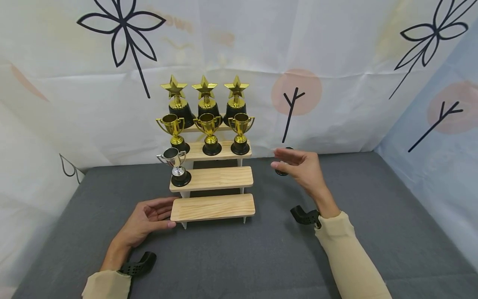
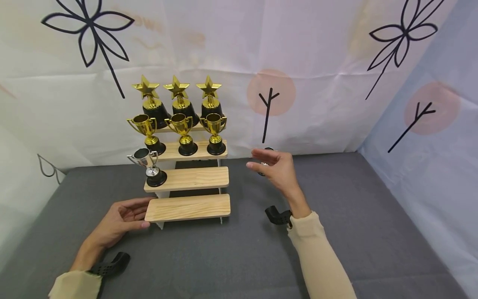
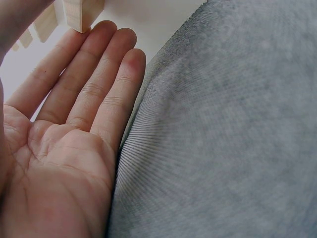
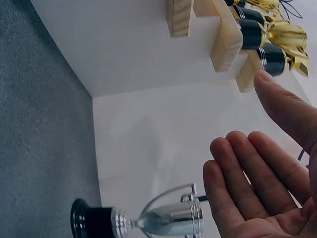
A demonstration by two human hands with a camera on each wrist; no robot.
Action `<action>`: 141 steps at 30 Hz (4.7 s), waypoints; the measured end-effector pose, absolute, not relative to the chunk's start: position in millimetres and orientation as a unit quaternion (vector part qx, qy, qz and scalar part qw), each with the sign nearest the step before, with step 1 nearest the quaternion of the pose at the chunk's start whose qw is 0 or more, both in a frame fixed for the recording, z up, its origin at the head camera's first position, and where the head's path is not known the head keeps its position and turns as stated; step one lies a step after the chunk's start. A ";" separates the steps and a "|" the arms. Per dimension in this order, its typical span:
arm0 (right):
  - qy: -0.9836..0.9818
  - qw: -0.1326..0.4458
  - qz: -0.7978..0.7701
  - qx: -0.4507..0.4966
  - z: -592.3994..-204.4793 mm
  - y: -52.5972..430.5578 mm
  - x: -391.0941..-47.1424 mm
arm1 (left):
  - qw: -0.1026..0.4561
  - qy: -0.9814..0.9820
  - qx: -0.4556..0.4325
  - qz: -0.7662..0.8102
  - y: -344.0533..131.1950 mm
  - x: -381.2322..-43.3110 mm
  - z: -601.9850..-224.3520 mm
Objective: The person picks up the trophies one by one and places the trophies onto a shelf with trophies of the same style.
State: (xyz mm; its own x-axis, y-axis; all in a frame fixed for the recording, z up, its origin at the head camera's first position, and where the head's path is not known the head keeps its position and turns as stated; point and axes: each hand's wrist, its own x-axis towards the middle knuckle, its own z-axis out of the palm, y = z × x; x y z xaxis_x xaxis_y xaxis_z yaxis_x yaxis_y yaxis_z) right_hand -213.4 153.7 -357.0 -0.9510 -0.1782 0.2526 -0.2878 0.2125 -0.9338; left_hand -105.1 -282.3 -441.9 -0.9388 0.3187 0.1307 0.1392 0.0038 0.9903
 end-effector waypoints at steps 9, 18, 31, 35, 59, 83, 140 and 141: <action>-0.758 0.053 0.636 0.139 -356.1 170.5 -219.2 | 0.065 0.702 0.164 0.691 -281.1 -105.1 -440.2; -0.740 0.060 0.658 0.124 -360.3 181.3 -223.5 | 0.063 0.706 0.161 0.686 -281.2 -104.5 -440.2; -0.750 0.075 0.648 0.107 -366.9 187.5 -227.5 | 0.061 0.709 0.164 0.683 -281.1 -104.7 -440.6; -0.748 0.074 0.651 0.107 -366.6 187.4 -227.6 | 0.061 0.710 0.163 0.683 -281.3 -104.7 -440.7; -0.721 0.120 0.679 0.064 -370.3 197.1 -234.1 | 0.062 0.704 0.170 0.686 -281.2 -105.1 -440.8; -0.769 0.051 0.635 0.048 -421.7 186.3 -247.0 | 0.066 0.703 0.165 0.688 -281.5 -104.6 -440.7; -0.807 0.057 0.583 0.071 -434.7 179.8 -255.2 | 0.066 0.706 0.157 0.688 -282.1 -106.8 -441.6; -0.806 0.057 0.585 0.071 -434.4 179.6 -255.0 | 0.065 0.706 0.157 0.687 -282.2 -106.7 -441.7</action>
